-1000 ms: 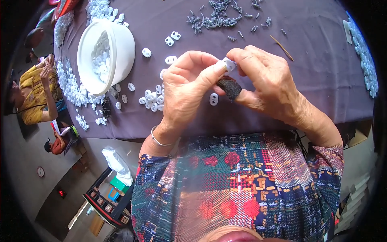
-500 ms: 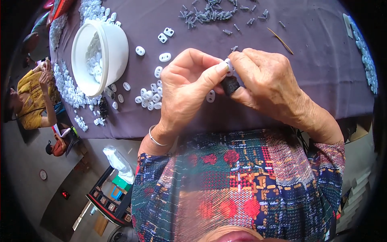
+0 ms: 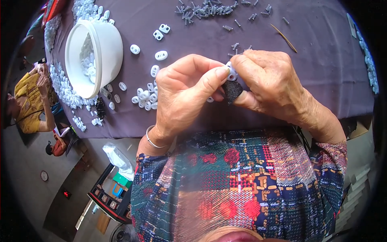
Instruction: The person assembles plastic cord locks by inserting metal springs into the plastic toggle components and pressing the parts together by hand.
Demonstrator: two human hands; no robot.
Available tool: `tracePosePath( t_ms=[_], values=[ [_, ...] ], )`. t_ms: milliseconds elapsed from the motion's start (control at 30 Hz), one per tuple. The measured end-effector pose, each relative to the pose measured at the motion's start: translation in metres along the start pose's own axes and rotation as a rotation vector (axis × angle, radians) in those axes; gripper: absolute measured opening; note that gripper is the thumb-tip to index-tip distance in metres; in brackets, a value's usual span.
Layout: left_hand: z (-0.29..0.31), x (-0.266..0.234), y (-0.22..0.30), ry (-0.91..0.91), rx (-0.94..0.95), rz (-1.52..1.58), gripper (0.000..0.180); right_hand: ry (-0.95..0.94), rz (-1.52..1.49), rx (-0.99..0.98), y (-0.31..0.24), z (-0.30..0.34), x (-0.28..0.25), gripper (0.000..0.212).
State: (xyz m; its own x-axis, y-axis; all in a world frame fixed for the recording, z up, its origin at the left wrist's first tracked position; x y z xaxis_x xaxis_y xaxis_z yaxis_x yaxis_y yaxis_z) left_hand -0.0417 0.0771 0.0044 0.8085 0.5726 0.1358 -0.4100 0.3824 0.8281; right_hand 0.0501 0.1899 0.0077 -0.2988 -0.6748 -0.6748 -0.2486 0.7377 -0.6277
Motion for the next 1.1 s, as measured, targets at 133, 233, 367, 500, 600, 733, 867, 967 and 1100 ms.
tracePosePath(
  t_ms=[133, 233, 367, 500, 600, 733, 867, 967, 1100],
  values=[
    [-0.0003, 0.0024, -0.0027, 0.006, 0.005, 0.037, 0.014, 0.043, -0.015, -0.010, 0.0002, 0.0013, -0.0007, 0.028],
    [0.0015, 0.0031, -0.0032, 0.004, 0.019, 0.051, 0.013, 0.039, 0.007, -0.031, -0.0008, 0.0012, -0.0015, 0.028],
    [0.0028, 0.0037, -0.0037, 0.015, 0.039, 0.056, 0.013, 0.042, -0.003, -0.027, -0.0015, 0.0017, -0.0011, 0.027],
    [0.0027, 0.0041, -0.0038, 0.033, 0.040, 0.062, 0.013, 0.043, -0.005, -0.033, -0.0010, 0.0007, 0.0008, 0.026],
    [0.0045, 0.0047, -0.0040, 0.055, 0.046, 0.038, 0.013, 0.046, -0.001, -0.041, -0.0028, 0.0006, 0.0004, 0.026],
    [0.0043, 0.0054, -0.0043, 0.057, 0.102, 0.045, 0.012, 0.085, 0.010, -0.055, -0.0051, -0.0001, 0.0000, 0.025],
    [0.0060, 0.0070, -0.0018, 0.062, 0.107, 0.052, 0.012, 0.094, 0.000, -0.073, -0.0051, 0.0005, -0.0005, 0.026],
    [0.0066, 0.0081, -0.0019, 0.059, 0.101, 0.069, 0.012, 0.106, 0.014, -0.065, -0.0070, 0.0009, -0.0021, 0.028],
    [0.0070, 0.0071, -0.0017, 0.068, 0.094, 0.086, 0.012, 0.103, -0.008, -0.064, -0.0054, 0.0023, 0.0017, 0.029]
  ],
)
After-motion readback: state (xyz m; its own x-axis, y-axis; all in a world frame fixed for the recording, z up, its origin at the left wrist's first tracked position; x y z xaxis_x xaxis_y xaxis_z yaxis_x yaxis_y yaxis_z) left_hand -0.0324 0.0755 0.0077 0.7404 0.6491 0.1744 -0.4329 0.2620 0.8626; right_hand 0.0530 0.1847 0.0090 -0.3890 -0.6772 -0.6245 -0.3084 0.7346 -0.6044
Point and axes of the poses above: each hand's wrist, its own z-axis away from the middle knuckle, its own x-axis out of the palm, y = z × x, the point moved 4 cm from there along -z, towards the middle knuckle, and after that the axes turned 8 degrees about -x, right-handed, at the moved point
